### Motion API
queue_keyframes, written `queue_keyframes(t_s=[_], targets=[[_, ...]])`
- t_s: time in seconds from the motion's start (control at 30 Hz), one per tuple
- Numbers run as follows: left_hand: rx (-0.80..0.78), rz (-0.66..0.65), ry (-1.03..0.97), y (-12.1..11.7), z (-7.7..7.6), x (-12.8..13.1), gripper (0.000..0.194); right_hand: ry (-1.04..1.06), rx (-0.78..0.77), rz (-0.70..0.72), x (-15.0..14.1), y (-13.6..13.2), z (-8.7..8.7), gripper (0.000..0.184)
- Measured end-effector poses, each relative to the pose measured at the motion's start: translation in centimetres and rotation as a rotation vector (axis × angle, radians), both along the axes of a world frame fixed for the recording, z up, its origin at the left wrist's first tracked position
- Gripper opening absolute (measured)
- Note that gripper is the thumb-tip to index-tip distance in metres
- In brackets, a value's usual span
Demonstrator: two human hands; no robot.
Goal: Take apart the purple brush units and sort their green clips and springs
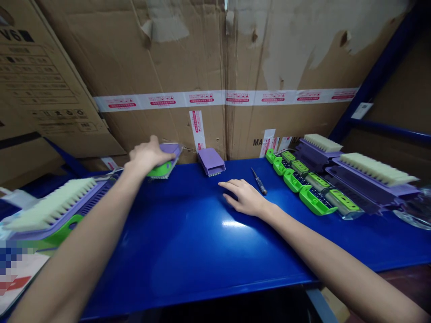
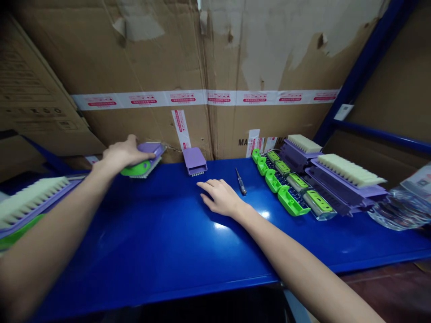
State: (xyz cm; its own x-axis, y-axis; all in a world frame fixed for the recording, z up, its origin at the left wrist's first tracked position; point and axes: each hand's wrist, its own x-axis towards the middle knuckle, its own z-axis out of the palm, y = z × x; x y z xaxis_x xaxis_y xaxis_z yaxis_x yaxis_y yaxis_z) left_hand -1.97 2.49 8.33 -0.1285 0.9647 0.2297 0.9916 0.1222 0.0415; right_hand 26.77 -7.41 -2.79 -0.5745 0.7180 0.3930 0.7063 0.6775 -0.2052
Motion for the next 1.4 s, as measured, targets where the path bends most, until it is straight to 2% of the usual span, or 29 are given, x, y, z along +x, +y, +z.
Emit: queue_keyframes(t_s=[0.03, 0.13, 0.27, 0.4, 0.5, 0.57, 0.7, 0.8, 0.93, 1.07, 1.13, 1.27, 1.4], targets=[[-0.017, 0.062, -0.001, -0.5, -0.6, 1.3, 0.08, 0.002, 0.004, 0.001, 0.0, 0.0, 0.0, 0.04], [-0.057, 0.006, -0.002, -1.0, -2.8, 4.1, 0.074, 0.008, 0.015, 0.003, 0.1, 0.0, 0.0, 0.039], [-0.087, -0.056, -0.003, -0.2, -4.6, 5.4, 0.071, 0.007, 0.024, -0.006, 0.2, 0.0, 0.1, 0.038], [-0.046, -0.105, -0.001, -0.1, -4.3, 6.9, 0.065, 0.004, 0.023, -0.011, 0.2, 0.1, 0.1, 0.037], [0.059, -0.224, 0.029, -0.5, -4.0, 9.1, 0.06, 0.002, 0.021, -0.011, 0.2, 0.2, 0.1, 0.037], [0.072, -0.301, 0.036, -0.7, -4.1, 11.0, 0.059, -0.002, 0.021, -0.013, 0.2, 0.2, 0.1, 0.037], [-0.03, -0.388, 0.051, -0.9, -4.6, 14.1, 0.061, -0.014, 0.018, -0.02, 0.2, 0.1, 0.2, 0.038], [-0.143, -0.441, 0.046, -0.7, -4.8, 15.2, 0.063, -0.022, 0.019, -0.026, 0.3, 0.1, 0.3, 0.037], [-0.118, -0.502, -0.037, -0.7, -4.8, 15.2, 0.064, -0.02, 0.023, -0.018, 0.2, 0.2, 0.2, 0.036], [-0.149, -0.415, -0.066, -1.0, -4.6, 14.9, 0.066, -0.008, 0.024, -0.018, 0.2, 0.2, 0.3, 0.036], [-0.156, -0.413, -0.114, -1.1, -4.2, 14.7, 0.067, -0.002, 0.022, -0.019, 0.1, 0.2, 0.3, 0.036], [-0.001, -0.39, -0.274, -0.7, -2.0, 13.0, 0.069, 0.004, 0.018, -0.009, 0.2, 0.2, 0.2, 0.037], [0.108, -0.311, -0.331, 0.7, 1.3, 9.1, 0.079, 0.017, 0.022, -0.001, 0.3, 0.2, 0.0, 0.037]])
